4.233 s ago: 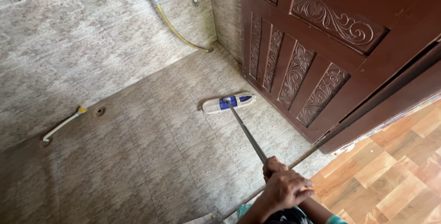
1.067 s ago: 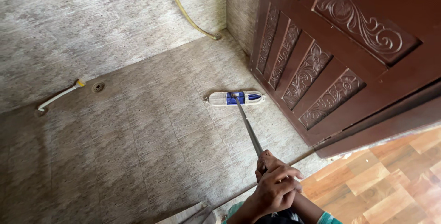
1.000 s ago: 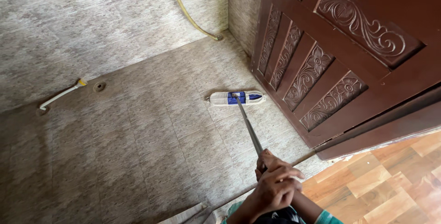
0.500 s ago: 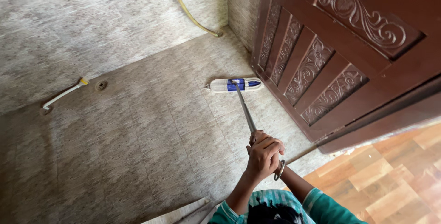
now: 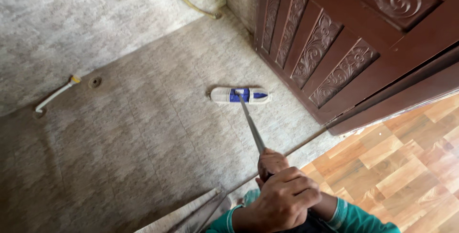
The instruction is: The person mops the floor of a bathroom using a flat mop, moving the mop head across the tiled surface around the toilet, sink, and doorway.
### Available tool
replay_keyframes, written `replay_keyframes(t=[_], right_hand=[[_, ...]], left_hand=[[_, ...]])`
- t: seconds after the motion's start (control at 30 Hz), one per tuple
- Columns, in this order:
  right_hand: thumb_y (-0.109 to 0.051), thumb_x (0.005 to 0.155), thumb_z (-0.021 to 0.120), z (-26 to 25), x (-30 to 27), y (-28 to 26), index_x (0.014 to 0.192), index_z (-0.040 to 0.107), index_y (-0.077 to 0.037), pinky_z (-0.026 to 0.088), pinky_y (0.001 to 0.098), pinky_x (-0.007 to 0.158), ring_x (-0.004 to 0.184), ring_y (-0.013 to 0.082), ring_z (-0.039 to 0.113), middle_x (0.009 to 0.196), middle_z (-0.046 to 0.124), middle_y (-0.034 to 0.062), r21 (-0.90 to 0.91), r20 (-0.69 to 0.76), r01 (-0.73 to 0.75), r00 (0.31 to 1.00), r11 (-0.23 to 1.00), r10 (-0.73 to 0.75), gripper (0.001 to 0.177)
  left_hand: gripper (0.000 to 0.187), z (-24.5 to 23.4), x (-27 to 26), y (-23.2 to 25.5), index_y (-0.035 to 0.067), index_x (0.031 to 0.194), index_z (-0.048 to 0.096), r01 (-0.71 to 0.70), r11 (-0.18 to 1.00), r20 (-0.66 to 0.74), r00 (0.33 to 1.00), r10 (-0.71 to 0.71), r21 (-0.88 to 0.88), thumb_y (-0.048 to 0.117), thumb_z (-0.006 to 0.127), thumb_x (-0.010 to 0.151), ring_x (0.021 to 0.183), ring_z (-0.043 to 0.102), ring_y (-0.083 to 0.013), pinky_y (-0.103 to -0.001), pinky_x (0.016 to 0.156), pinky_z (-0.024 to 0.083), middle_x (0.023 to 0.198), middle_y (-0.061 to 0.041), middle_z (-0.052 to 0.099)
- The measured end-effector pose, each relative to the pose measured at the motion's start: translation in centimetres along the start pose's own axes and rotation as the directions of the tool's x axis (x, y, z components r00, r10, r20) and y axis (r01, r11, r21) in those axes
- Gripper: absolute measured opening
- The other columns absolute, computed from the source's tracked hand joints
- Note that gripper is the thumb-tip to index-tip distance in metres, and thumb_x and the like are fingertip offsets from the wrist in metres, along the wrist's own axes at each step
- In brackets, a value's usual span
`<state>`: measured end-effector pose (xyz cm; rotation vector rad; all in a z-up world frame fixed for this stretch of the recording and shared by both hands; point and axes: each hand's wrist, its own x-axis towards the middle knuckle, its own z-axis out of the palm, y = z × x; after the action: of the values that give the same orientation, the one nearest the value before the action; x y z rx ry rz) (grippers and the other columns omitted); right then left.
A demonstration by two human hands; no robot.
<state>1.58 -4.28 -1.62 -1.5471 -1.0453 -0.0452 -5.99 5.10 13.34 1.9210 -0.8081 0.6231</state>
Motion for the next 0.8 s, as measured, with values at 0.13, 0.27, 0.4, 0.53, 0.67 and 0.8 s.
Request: replay_keyframes(t=[0.13, 0.27, 0.4, 0.53, 0.67, 0.8], right_hand=[[-0.009, 0.088, 0.062, -0.1, -0.5, 2.4, 0.097, 0.057, -0.007, 0.051, 0.0288, 0.073, 0.085, 0.0206, 0.062, 0.092, 0.066, 0.0068, -0.048, 0.022, -0.051, 0.998, 0.998, 0.052, 0.011], [-0.011, 0.086, 0.065, -0.6, 0.8, 6.1, 0.096, 0.058, -0.007, 0.051, 0.0298, 0.073, 0.085, 0.0205, 0.061, 0.092, 0.066, 0.0061, -0.037, 0.015, -0.069, 0.997, 0.997, 0.069, 0.012], [-0.012, 0.084, 0.067, -1.4, 3.4, 8.8, 0.095, 0.059, -0.008, 0.052, 0.0308, 0.074, 0.086, 0.0203, 0.061, 0.091, 0.066, 0.0054, -0.060, 0.023, -0.069, 0.997, 0.996, 0.071, 0.014], [-0.014, 0.083, 0.070, -1.2, 5.7, 10.0, 0.094, 0.061, -0.008, 0.052, 0.0319, 0.075, 0.086, 0.0202, 0.061, 0.091, 0.066, 0.0047, -0.078, 0.035, -0.105, 0.994, 0.991, 0.108, 0.016], [-0.016, 0.081, 0.073, -2.2, 5.1, 8.0, 0.092, 0.062, -0.008, 0.053, 0.0329, 0.075, 0.087, 0.0201, 0.061, 0.091, 0.066, 0.0040, -0.134, 0.029, -0.244, 0.968, 0.961, 0.250, 0.017], [-0.017, 0.079, 0.075, -2.9, 1.6, 6.0, 0.091, 0.063, -0.008, 0.054, 0.0339, 0.076, 0.087, 0.0200, 0.060, 0.091, 0.066, 0.0033, -0.198, 0.026, -0.170, 0.984, 0.965, 0.178, 0.019]], left_hand=[[0.019, 0.6, 0.2, -1.8, 0.001, 0.101, 0.066, -0.029, 0.998, 0.038, 0.999, 0.031, -0.049, 0.009, 0.061, 0.086, 0.093, 0.064, -0.0286, -0.042, 0.086, 0.052, 0.104, -0.018, 0.069], [0.005, 3.5, -0.6, -4.7, 0.009, 0.099, 0.066, 0.116, 0.989, -0.001, 0.993, -0.117, 0.090, 0.013, 0.065, 0.095, 0.083, 0.067, -0.0178, -0.030, 0.071, 0.055, 0.098, -0.008, 0.073], [0.007, 5.7, -0.6, -9.9, 0.011, 0.085, 0.067, 0.237, 0.956, -0.097, 0.970, -0.223, 0.173, 0.014, 0.067, 0.092, 0.061, 0.063, -0.0136, -0.028, 0.057, 0.051, 0.077, -0.004, 0.070], [0.011, 5.4, -0.2, -12.8, 0.016, 0.084, 0.065, 0.213, 0.959, -0.283, 0.946, -0.156, 0.186, 0.014, 0.063, 0.094, 0.066, 0.067, -0.0136, -0.031, 0.069, 0.057, 0.075, -0.001, 0.070], [0.004, 5.6, -0.6, -12.0, 0.013, 0.089, 0.062, 0.120, 0.973, -0.337, 0.940, -0.047, 0.199, 0.017, 0.061, 0.091, 0.074, 0.068, -0.0223, -0.037, 0.081, 0.060, 0.081, -0.005, 0.069], [0.006, 7.7, -1.6, -8.7, 0.015, 0.091, 0.065, 0.147, 0.980, -0.201, 0.972, -0.119, 0.131, 0.018, 0.063, 0.095, 0.068, 0.067, -0.0144, -0.050, 0.092, 0.061, 0.079, -0.003, 0.070]])
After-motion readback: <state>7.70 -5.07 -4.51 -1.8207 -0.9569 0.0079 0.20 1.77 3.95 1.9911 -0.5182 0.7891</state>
